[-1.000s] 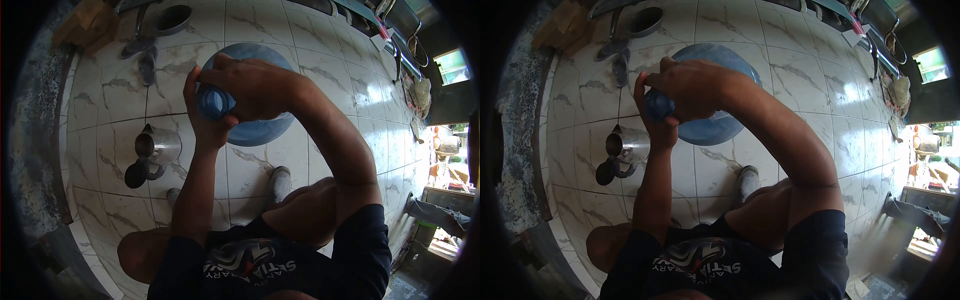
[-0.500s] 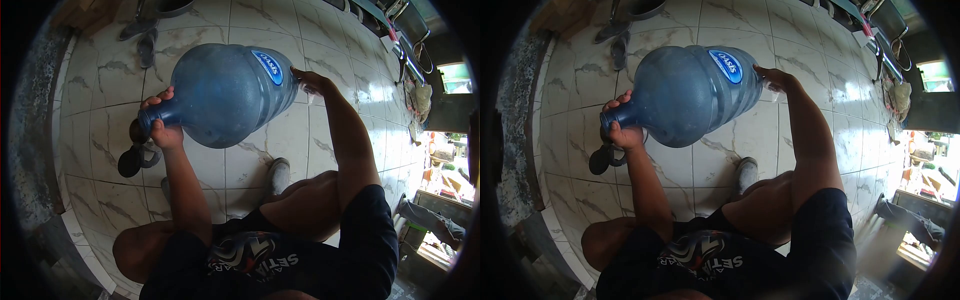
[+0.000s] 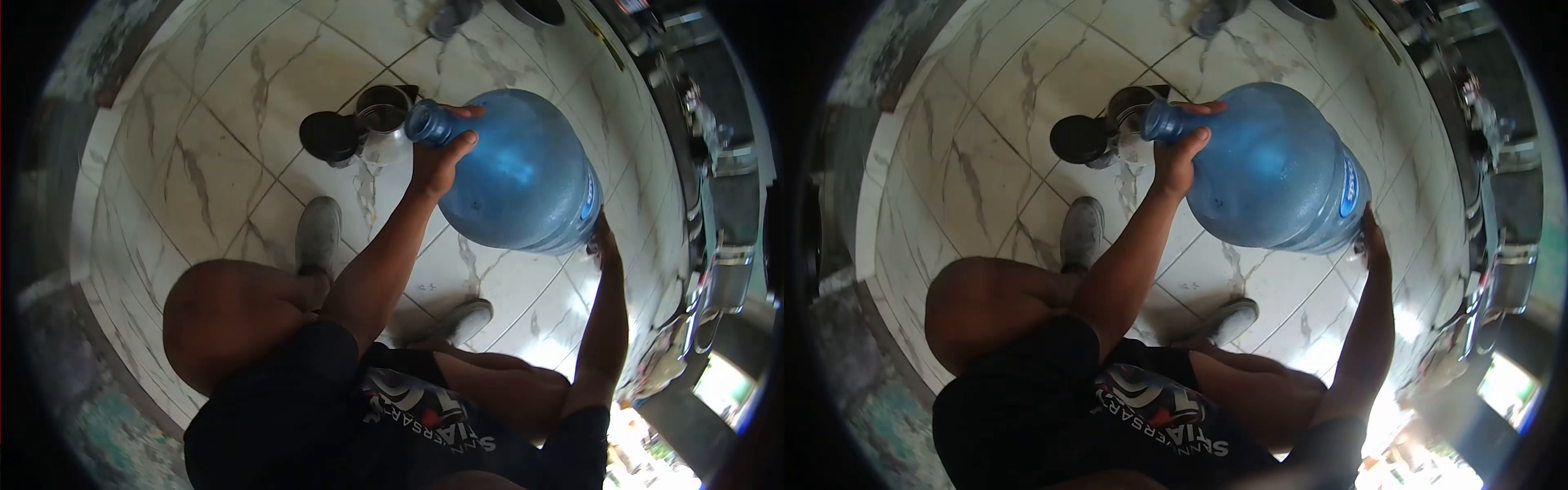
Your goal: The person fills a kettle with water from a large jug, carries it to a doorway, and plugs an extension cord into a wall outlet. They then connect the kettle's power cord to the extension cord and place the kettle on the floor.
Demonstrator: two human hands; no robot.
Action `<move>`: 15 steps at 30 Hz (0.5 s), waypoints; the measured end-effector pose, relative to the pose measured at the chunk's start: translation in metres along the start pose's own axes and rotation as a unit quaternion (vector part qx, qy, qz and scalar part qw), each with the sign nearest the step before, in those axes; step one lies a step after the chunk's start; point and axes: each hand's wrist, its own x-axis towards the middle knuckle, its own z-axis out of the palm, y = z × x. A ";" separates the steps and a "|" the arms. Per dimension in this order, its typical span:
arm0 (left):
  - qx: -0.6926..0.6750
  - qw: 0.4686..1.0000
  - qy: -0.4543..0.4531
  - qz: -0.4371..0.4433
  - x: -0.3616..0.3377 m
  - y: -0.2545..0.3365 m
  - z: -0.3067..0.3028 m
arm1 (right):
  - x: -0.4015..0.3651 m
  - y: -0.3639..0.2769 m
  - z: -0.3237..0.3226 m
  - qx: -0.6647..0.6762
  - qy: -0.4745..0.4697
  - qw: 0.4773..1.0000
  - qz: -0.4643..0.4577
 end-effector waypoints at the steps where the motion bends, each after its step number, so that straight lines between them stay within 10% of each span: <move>1: -0.005 1.000 0.019 0.009 0.000 0.002 -0.002 | -0.009 -0.006 0.007 0.006 0.012 1.000 -0.014; 15: -0.147 0.980 0.094 -0.099 -0.004 -0.039 -0.044 | -0.060 -0.028 0.016 -0.108 0.081 0.990 0.030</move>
